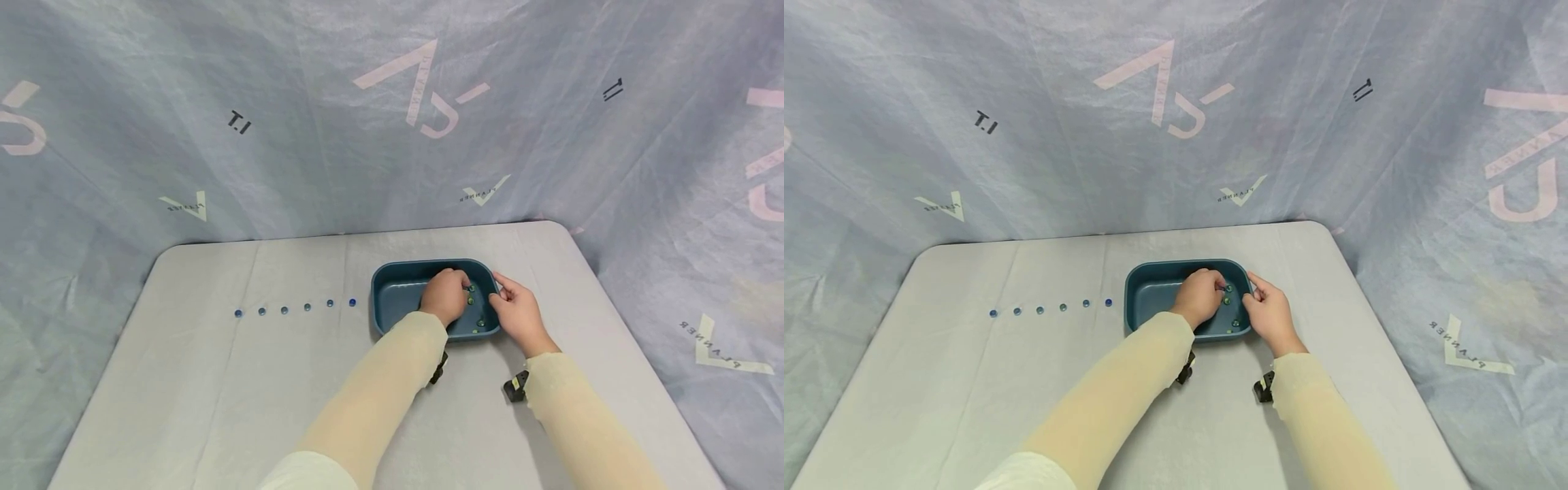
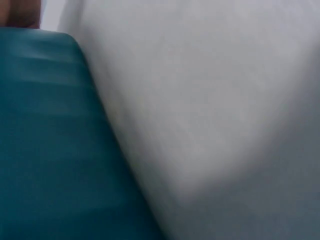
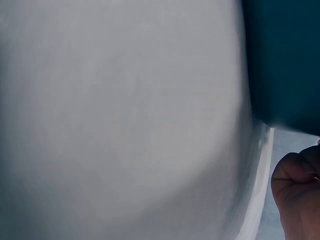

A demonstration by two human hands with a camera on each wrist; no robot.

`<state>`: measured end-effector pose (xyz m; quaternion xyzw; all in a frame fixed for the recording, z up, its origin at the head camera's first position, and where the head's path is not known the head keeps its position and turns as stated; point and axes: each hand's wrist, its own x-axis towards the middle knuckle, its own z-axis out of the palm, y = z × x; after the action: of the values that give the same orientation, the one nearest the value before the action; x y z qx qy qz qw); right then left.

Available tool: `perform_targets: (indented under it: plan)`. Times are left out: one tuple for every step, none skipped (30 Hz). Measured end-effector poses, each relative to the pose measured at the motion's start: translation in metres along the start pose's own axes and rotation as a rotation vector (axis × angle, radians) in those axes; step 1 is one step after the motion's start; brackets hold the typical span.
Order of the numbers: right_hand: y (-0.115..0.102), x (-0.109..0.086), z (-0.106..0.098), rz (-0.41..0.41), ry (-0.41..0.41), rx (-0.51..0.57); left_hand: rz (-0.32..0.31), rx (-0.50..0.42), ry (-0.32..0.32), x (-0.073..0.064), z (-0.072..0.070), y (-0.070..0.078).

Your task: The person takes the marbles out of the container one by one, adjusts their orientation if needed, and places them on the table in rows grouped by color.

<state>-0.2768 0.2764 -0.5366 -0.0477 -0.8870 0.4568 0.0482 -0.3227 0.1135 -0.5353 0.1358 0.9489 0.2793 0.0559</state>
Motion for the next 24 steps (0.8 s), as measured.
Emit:
perform_targets:
  plan:
    - [0.0, 0.0, 0.0, -0.002, 0.0, -0.003, 0.006, -0.028, 0.009, -0.001, -0.002, 0.001]
    - [0.0, 0.0, -0.001, -0.002, 0.001, -0.006, 0.014, -0.057, 0.02, -0.002, -0.003, 0.001]
    - [0.0, 0.0, -0.001, -0.002, 0.001, -0.009, 0.023, -0.091, 0.028, -0.003, -0.006, 0.001]
    - [0.0, 0.0, -0.001, -0.001, 0.001, -0.01, 0.032, -0.125, 0.036, -0.004, -0.008, 0.001]
    - [0.0, 0.0, -0.001, -0.003, -0.001, -0.013, 0.042, -0.156, 0.04, -0.006, -0.011, 0.0]
    - [0.0, 0.0, -0.001, -0.001, 0.0, -0.012, 0.049, -0.185, 0.042, -0.007, -0.014, -0.001]
    - [0.0, 0.0, -0.001, -0.004, -0.003, -0.014, 0.056, -0.215, 0.04, -0.009, -0.017, -0.003]
    - [0.0, 0.001, -0.001, -0.006, -0.003, -0.014, 0.063, -0.242, 0.035, -0.011, -0.019, -0.005]
    - [0.0, 0.001, -0.001, -0.008, -0.002, -0.015, 0.07, -0.264, 0.024, -0.013, -0.022, -0.007]
    - [0.0, 0.001, -0.001, -0.011, 0.0, -0.014, 0.078, -0.28, 0.015, -0.015, -0.024, -0.01]
    - [0.0, 0.001, -0.001, -0.013, 0.0, -0.018, 0.087, -0.298, 0.005, -0.018, -0.027, -0.012]
    - [0.0, 0.001, 0.0, -0.014, 0.001, -0.02, 0.097, -0.315, -0.005, -0.021, -0.029, -0.015]
    - [0.0, 0.001, 0.0, -0.015, 0.003, -0.021, 0.108, -0.327, -0.015, -0.023, -0.031, -0.018]
    - [0.0, 0.001, 0.0, -0.015, 0.005, -0.023, 0.12, -0.337, -0.024, -0.027, -0.034, -0.02]
    - [0.0, 0.001, 0.0, -0.016, 0.005, -0.025, 0.13, -0.343, -0.03, -0.03, -0.036, -0.023]
    - [0.0, 0.001, 0.0, -0.016, 0.003, -0.027, 0.139, -0.35, -0.033, -0.034, -0.038, -0.025]
    - [0.0, 0.0, 0.0, -0.016, -0.001, -0.029, 0.145, -0.361, -0.037, -0.037, -0.041, -0.027]
    - [0.0, 0.0, 0.0, -0.017, -0.002, -0.028, 0.148, -0.371, -0.039, -0.041, -0.043, -0.029]
    - [0.0, 0.0, 0.0, -0.017, -0.003, -0.028, 0.15, -0.386, -0.042, -0.045, -0.045, -0.031]
    - [0.0, 0.0, 0.0, -0.018, -0.003, -0.028, 0.15, -0.404, -0.042, -0.05, -0.047, -0.033]
    - [0.0, 0.0, 0.0, -0.018, -0.003, -0.027, 0.15, -0.42, -0.041, -0.054, -0.049, -0.036]
    - [0.0, 0.0, 0.0, -0.018, -0.002, -0.026, 0.147, -0.435, -0.037, -0.058, -0.05, -0.038]
    - [0.0, 0.0, 0.0, -0.018, -0.001, -0.026, 0.145, -0.449, -0.029, -0.061, -0.052, -0.04]
    - [-0.001, 0.0, 0.0, -0.018, 0.0, -0.024, 0.147, -0.46, -0.019, -0.065, -0.054, -0.043]
